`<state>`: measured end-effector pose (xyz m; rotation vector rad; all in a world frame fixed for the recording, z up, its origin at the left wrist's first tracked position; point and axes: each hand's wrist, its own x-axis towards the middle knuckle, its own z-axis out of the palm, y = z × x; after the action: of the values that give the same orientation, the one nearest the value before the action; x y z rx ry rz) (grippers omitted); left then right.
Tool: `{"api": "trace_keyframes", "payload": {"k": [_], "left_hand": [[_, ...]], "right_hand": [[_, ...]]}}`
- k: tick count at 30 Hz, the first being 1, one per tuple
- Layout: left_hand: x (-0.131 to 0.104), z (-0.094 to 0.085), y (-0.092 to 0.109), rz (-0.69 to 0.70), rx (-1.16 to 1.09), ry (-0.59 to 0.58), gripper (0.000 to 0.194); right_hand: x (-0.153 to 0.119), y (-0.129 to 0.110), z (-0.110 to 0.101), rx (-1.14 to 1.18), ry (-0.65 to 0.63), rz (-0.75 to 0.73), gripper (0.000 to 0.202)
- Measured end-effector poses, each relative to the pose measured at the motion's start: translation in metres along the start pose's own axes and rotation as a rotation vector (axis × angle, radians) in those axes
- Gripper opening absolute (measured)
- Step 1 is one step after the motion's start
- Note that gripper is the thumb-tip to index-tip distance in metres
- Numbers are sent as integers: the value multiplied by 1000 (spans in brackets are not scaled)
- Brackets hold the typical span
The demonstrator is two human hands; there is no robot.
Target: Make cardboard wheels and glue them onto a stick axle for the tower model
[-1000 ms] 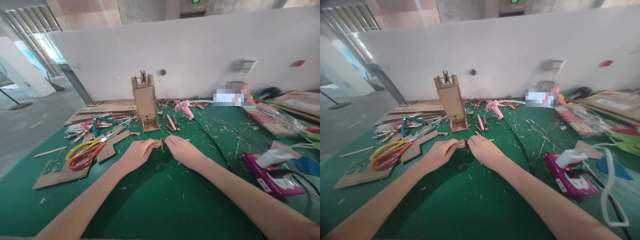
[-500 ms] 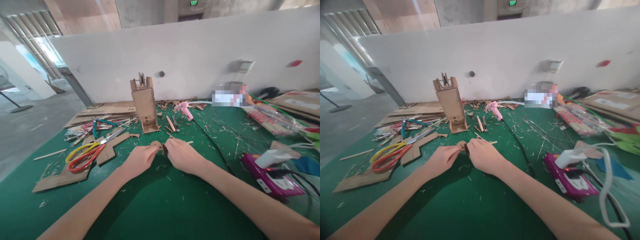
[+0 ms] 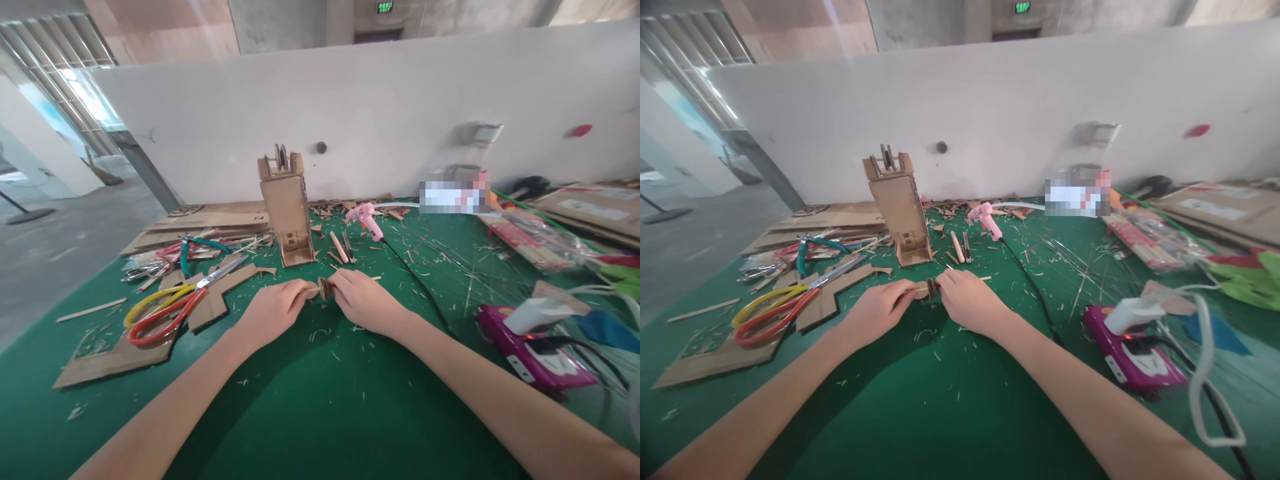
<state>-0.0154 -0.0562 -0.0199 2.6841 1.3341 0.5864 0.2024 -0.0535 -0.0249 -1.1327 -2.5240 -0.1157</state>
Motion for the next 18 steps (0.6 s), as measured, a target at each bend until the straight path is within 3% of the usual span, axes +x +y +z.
{"api": "trace_keyframes", "payload": {"k": [8, 14, 18], "left_hand": [[-3, 7, -8, 14, -38, 91, 20], [-2, 0, -7, 46, 17, 123, 18], [-4, -3, -3, 56, -63, 39, 42]], "right_hand": [[0, 9, 10, 69, 95, 1, 17], [0, 7, 8, 10, 125, -30, 17], [0, 2, 7, -50, 131, -120, 19]]}}
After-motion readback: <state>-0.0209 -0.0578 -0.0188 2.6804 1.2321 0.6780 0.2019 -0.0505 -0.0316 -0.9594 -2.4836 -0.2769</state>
